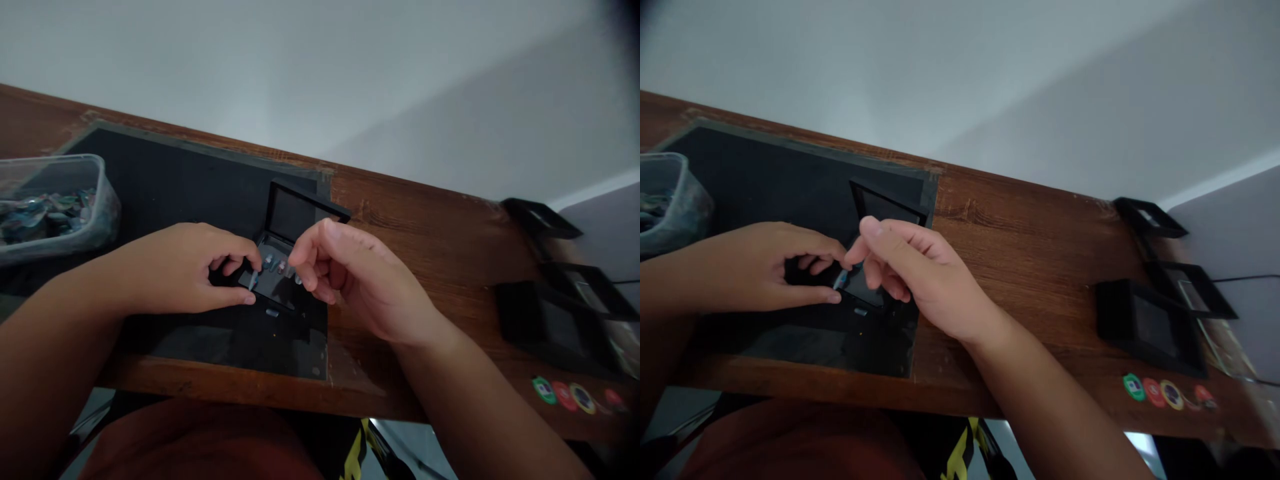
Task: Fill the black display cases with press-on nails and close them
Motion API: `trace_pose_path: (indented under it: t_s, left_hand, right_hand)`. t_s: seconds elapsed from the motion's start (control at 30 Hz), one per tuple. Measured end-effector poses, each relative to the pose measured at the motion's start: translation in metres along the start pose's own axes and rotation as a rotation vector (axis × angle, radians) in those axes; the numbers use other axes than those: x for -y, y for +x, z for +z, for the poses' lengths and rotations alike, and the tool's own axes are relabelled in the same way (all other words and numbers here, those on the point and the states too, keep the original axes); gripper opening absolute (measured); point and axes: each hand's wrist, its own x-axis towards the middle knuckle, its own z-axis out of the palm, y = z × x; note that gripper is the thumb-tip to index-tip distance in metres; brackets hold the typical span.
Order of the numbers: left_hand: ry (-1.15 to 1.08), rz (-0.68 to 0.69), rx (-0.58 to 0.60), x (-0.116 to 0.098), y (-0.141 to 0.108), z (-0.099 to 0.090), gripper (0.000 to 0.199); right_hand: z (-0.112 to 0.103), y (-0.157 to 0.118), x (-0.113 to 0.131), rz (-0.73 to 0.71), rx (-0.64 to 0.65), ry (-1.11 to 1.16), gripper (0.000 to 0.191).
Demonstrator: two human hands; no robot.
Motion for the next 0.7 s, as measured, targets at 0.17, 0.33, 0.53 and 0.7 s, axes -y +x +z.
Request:
trace_pose_path:
  t_s: [0.17,0.33,0.53,0.7]
  left_hand:
    - [-0.015,-0.018,0.041,0.0003,0.0003,0.0008,0.015]
    - [-0.009,-0.061,0.069,-0.001,0.0006,0.0007,0.018]
    - [-0.017,-0.065,0.054,-0.0045,0.0012,0.0011,0.019]
    - [-0.012,-0.044,0.032,-0.0038,0.0003,0.0022,0.017]
  right_hand:
    - [0.0013,-0.0009,-0.001,0.012,0.001,0.003,0.041]
    - [0.0013,-0.002,-0.002,-0.005,0.008,-0.04,0.044]
    - [0.0026,-0.0021,-0.0033,-0.046,0.063,-0.187,0.054]
    - [0.0021,-0.0032,-0.0014,0.071,0.112,-0.074,0.048]
